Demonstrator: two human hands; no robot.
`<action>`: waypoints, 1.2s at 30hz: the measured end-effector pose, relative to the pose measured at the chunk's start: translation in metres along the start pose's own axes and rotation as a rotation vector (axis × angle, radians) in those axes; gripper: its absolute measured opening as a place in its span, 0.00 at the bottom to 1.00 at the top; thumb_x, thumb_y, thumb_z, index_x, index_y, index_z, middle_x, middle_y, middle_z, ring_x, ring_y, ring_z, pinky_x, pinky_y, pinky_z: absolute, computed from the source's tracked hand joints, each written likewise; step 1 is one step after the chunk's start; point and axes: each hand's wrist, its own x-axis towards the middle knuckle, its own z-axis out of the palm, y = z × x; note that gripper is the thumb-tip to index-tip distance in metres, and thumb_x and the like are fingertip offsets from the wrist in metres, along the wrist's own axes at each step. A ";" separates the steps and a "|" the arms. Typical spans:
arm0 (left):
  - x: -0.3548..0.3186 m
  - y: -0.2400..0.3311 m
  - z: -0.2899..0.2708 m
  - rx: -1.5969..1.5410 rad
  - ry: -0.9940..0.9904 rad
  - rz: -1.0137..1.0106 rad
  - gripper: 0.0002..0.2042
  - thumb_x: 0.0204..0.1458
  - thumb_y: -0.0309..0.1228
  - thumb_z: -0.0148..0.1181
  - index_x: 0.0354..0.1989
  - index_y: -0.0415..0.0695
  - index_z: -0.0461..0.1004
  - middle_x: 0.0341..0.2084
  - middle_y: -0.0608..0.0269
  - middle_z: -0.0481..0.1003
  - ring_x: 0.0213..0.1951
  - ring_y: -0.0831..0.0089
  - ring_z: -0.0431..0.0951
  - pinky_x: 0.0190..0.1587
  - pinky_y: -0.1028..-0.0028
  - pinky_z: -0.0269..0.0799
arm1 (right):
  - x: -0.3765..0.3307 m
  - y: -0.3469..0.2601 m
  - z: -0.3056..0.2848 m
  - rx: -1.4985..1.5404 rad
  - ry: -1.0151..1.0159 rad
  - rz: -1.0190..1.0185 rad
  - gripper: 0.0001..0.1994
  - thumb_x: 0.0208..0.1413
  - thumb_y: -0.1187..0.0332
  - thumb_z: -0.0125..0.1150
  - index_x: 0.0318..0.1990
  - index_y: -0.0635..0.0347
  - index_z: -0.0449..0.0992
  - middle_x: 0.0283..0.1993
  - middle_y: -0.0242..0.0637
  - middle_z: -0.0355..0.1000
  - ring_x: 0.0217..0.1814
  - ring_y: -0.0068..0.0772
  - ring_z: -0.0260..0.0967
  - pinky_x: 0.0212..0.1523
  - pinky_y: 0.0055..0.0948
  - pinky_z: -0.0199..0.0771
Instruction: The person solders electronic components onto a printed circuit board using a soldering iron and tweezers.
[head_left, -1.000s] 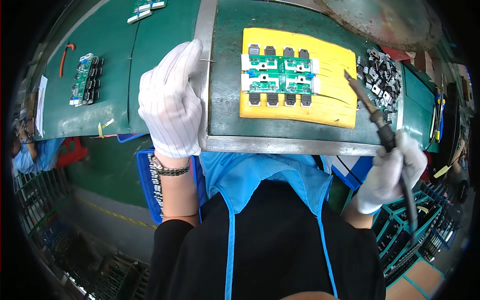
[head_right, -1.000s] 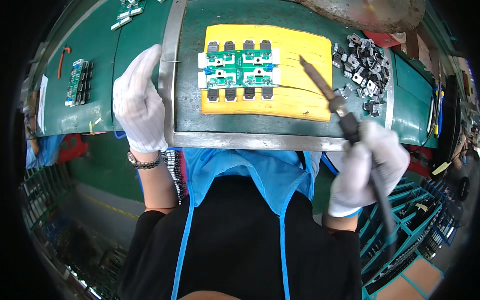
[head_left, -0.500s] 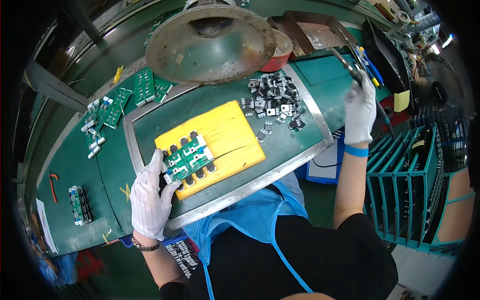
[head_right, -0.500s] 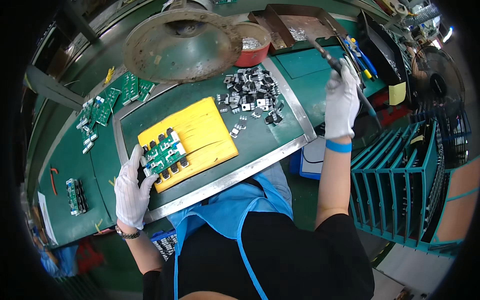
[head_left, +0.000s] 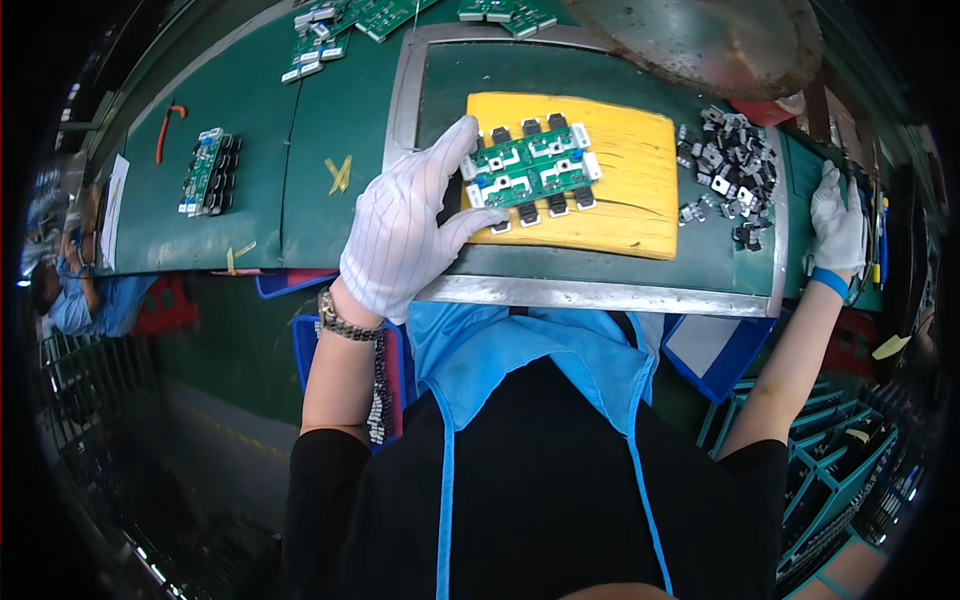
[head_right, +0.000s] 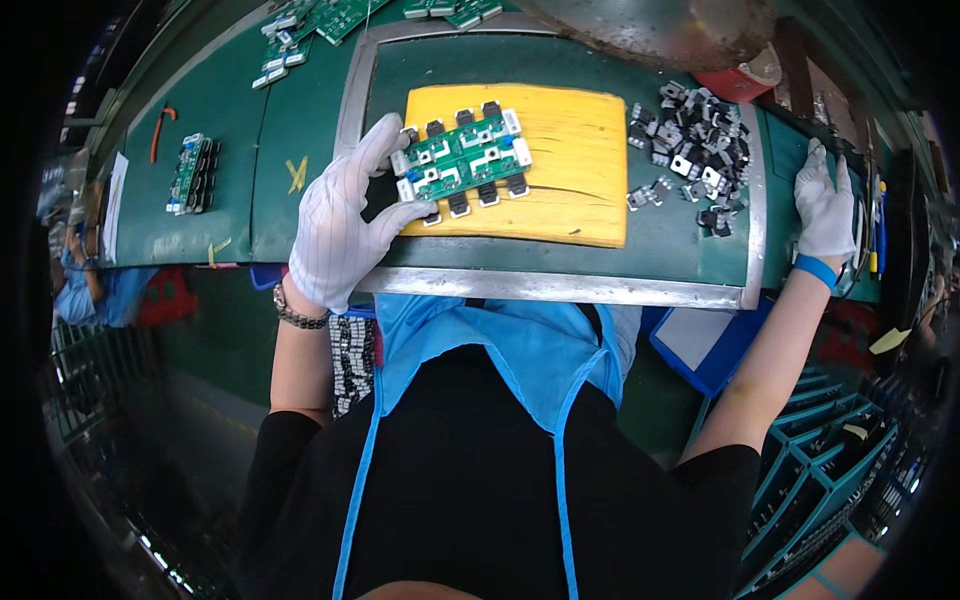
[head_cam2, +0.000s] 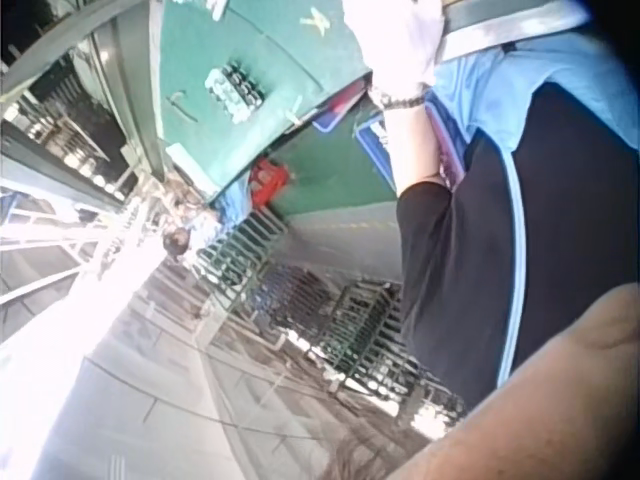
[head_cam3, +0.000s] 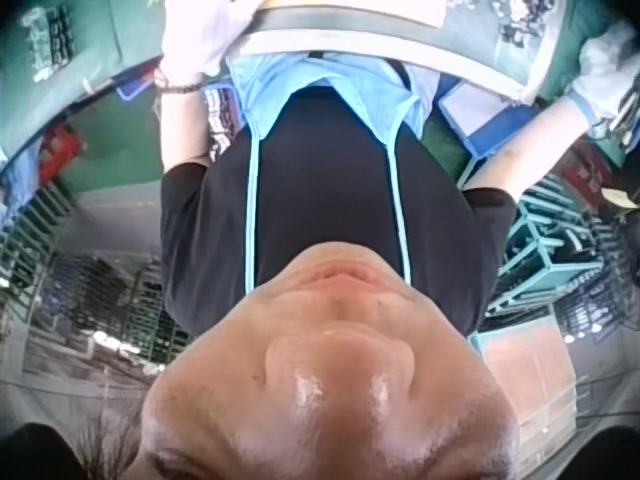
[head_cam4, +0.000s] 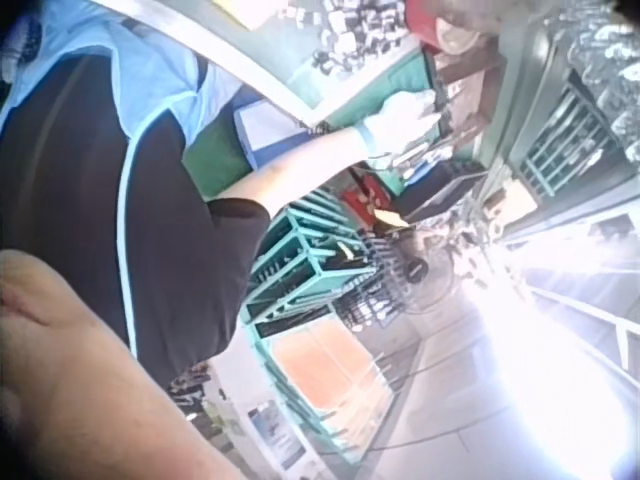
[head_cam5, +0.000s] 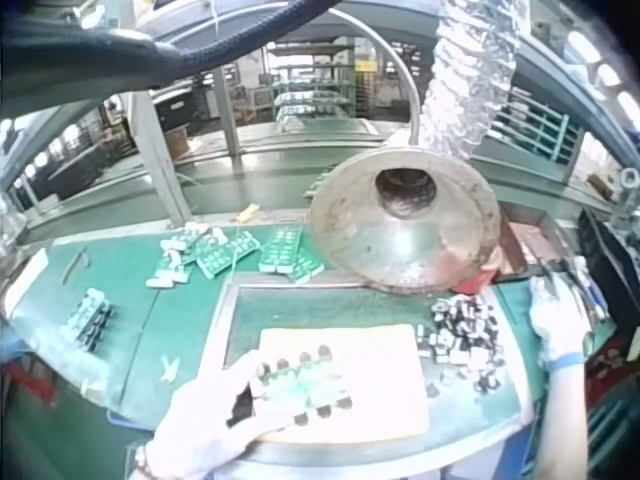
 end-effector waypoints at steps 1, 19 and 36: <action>-0.001 0.000 0.001 -0.009 0.025 0.010 0.40 0.40 0.32 0.76 0.65 0.38 0.64 0.51 0.54 0.79 0.51 0.58 0.79 0.54 0.67 0.74 | -0.010 0.007 0.008 -0.001 0.061 0.009 0.21 0.70 0.67 0.46 0.64 0.75 0.62 0.59 0.56 0.71 0.53 0.44 0.74 0.53 0.36 0.78; -0.016 0.006 -0.021 -1.791 0.174 -0.433 0.28 0.59 0.43 0.60 0.61 0.36 0.65 0.57 0.44 0.69 0.48 0.56 0.74 0.47 0.57 0.73 | -0.167 0.210 0.126 -1.279 -0.293 -0.351 0.18 0.68 0.67 0.47 0.57 0.71 0.73 0.43 0.40 0.74 0.31 0.22 0.66 0.34 0.20 0.66; -0.082 -0.176 -0.147 0.738 0.679 -0.284 0.16 0.62 0.30 0.55 0.57 0.40 0.71 0.49 0.46 0.73 0.52 0.47 0.72 0.57 0.56 0.68 | -0.185 0.242 0.136 -1.402 -0.228 -0.235 0.17 0.69 0.66 0.48 0.56 0.70 0.73 0.33 0.39 0.71 0.20 0.19 0.61 0.25 0.17 0.61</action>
